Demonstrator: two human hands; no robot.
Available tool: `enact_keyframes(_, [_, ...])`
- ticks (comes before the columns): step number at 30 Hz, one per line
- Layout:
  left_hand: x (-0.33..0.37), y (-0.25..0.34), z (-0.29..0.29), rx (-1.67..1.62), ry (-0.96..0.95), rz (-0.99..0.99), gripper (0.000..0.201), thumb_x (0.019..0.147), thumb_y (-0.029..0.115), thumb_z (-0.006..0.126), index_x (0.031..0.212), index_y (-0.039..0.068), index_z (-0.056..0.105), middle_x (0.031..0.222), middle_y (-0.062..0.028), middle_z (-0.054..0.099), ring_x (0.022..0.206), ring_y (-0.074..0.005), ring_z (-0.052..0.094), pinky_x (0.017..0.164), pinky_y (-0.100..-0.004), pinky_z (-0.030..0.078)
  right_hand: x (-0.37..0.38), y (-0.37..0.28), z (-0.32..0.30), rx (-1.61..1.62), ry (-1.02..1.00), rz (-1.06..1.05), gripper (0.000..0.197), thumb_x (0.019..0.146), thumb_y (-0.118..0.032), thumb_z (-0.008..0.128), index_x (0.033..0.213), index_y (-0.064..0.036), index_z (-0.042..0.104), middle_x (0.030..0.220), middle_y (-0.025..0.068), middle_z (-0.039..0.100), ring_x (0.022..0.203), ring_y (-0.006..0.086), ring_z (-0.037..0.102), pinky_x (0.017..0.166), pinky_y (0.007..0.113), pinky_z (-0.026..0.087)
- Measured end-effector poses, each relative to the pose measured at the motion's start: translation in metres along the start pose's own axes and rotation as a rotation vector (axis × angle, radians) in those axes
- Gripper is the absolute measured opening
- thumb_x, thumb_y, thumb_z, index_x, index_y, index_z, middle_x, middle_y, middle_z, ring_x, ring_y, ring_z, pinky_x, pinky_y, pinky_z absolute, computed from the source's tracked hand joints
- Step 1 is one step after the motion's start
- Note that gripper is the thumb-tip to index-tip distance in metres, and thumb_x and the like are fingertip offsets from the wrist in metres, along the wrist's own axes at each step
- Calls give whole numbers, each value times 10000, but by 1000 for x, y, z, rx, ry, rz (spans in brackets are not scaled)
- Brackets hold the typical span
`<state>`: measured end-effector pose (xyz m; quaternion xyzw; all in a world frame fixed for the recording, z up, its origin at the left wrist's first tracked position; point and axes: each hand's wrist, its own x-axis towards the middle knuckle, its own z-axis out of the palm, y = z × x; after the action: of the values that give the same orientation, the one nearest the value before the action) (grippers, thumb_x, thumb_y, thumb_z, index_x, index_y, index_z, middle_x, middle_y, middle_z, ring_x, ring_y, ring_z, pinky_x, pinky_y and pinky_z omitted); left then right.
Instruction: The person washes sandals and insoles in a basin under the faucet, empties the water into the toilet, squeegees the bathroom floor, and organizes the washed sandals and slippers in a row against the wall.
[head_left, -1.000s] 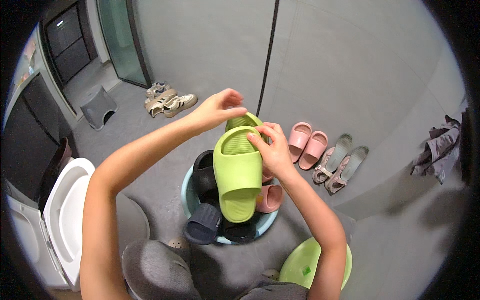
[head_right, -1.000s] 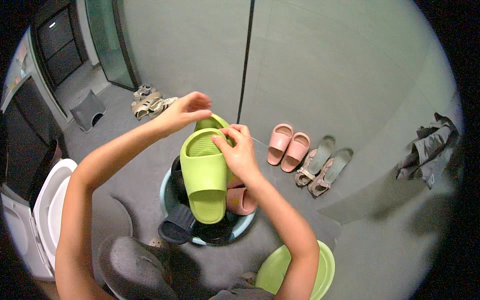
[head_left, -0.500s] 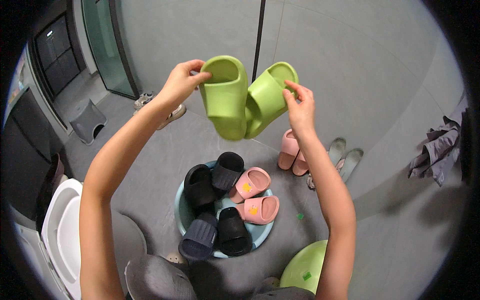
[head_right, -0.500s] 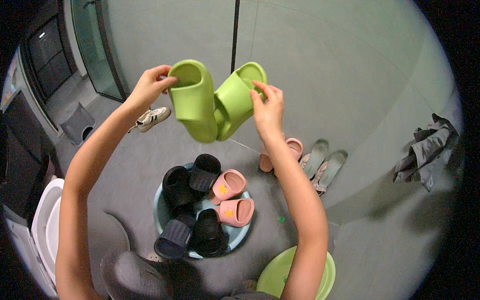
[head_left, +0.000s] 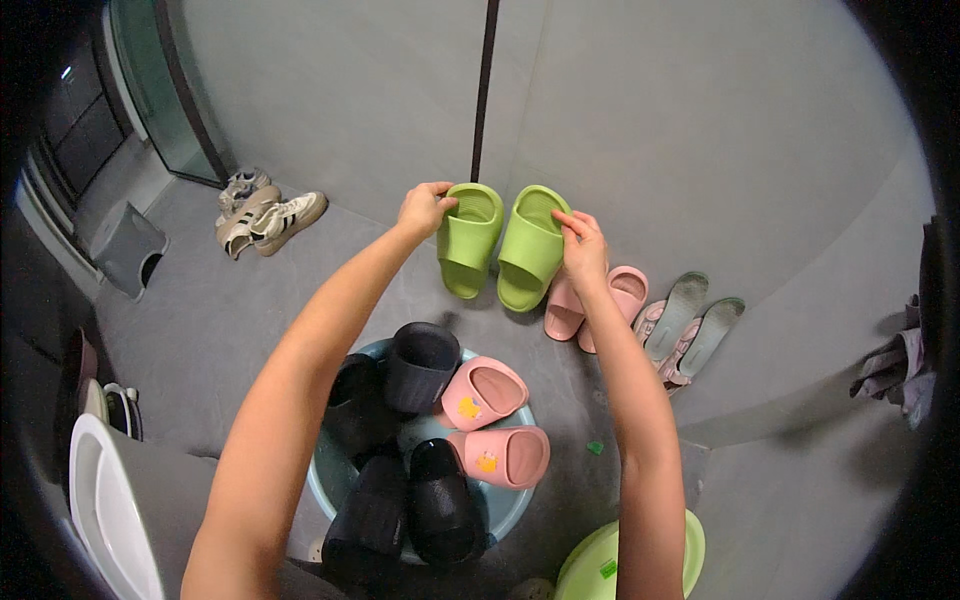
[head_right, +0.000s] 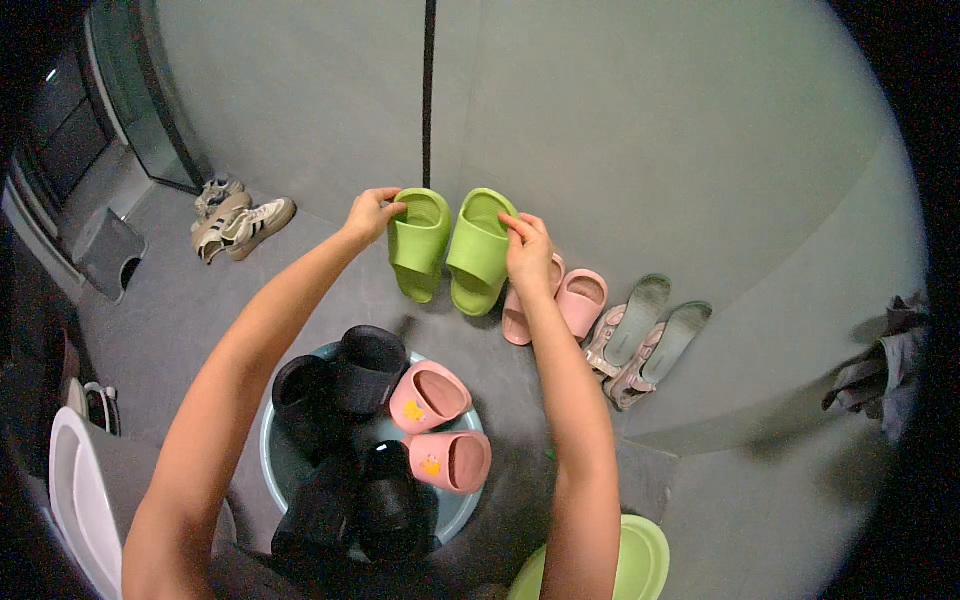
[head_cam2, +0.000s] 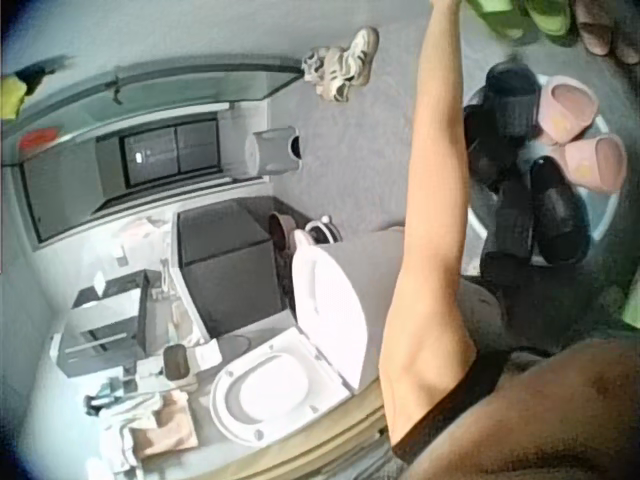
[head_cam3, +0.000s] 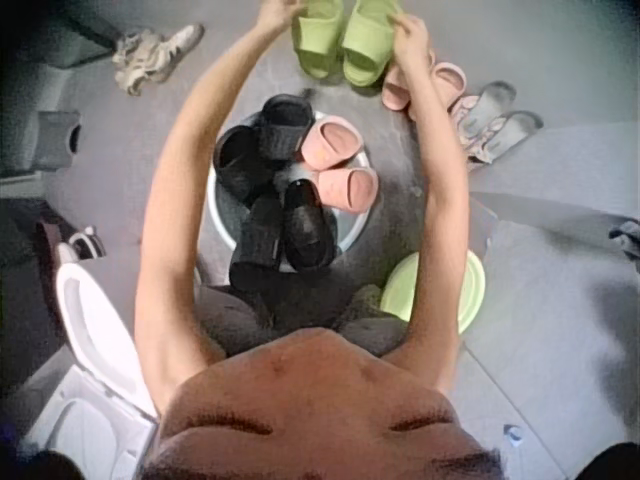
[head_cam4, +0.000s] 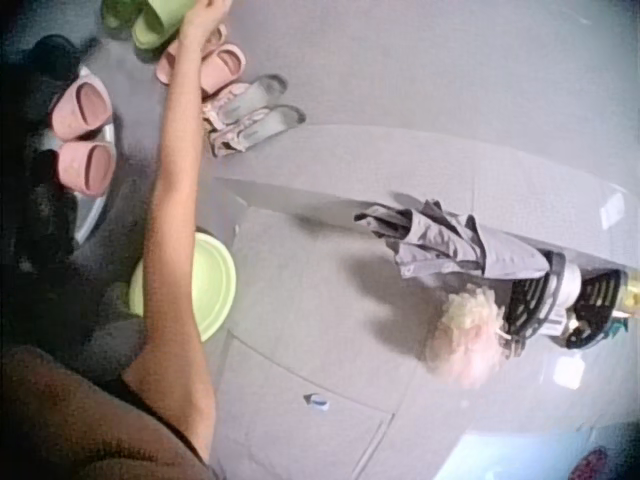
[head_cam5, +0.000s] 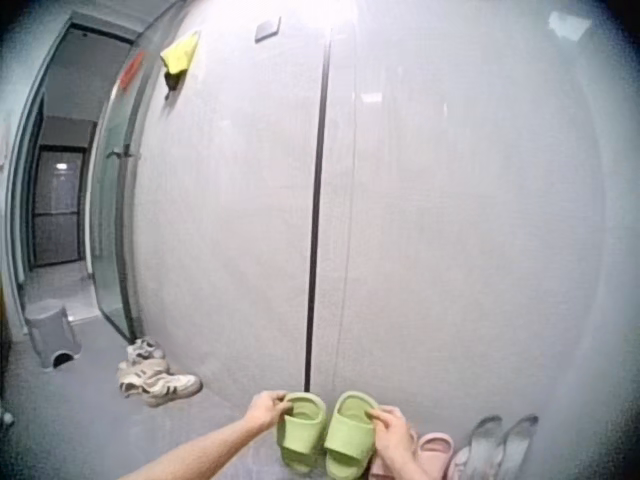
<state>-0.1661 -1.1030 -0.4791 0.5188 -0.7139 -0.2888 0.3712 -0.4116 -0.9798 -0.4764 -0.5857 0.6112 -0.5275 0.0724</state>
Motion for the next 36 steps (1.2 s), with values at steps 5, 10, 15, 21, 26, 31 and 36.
enact_keyframes(5, [15,-23,39,-28,-82,10,303,791,171,631,1077,75,616,1013,-122,638,943,-260,603,817,-345,464,-9,37,18,107,21,30,233,827,-24,491,956,-79,677,1077,142,549,999,251,534,847,295,422])
enact_keyframes(10, [25,-27,48,11,-56,7,297,791,181,628,1073,88,621,986,-118,646,916,-257,613,799,-352,470,-15,54,25,123,26,81,235,833,-16,478,947,-74,675,1108,140,540,1020,254,527,859,297,417])
enact_keyframes(15, [32,-23,55,57,-100,4,282,788,172,621,1052,71,621,965,-119,651,896,-254,618,782,-347,473,-20,57,37,147,89,90,233,839,-10,465,929,-65,672,1114,138,544,1025,259,530,866,297,416])
enact_keyframes(21, [29,-22,65,170,6,-35,311,771,169,644,1045,50,555,975,-135,627,920,-281,595,795,-380,460,-27,60,49,149,102,163,228,850,-2,467,946,-55,667,1140,118,531,1084,237,493,921,272,374])
enact_keyframes(26, [27,-31,63,289,19,5,356,778,191,646,1080,81,493,1079,-136,559,1006,-298,534,834,-409,428,-32,49,58,-174,235,49,235,759,20,510,864,-93,688,1138,112,528,1054,292,489,914,354,391])
enact_keyframes(31, [6,-38,43,189,1,82,346,797,217,626,1088,58,525,1100,-154,545,1028,-309,519,858,-391,423,-27,40,56,-346,195,165,216,737,-31,546,852,-130,700,1135,122,501,1031,302,467,889,376,391])
enact_keyframes(36, [-33,-26,1,124,-80,116,286,841,205,558,1072,35,552,991,-152,615,940,-271,586,823,-350,457,-29,44,47,-466,140,118,245,767,-68,537,970,-92,672,1161,192,466,1097,333,432,947,370,354])
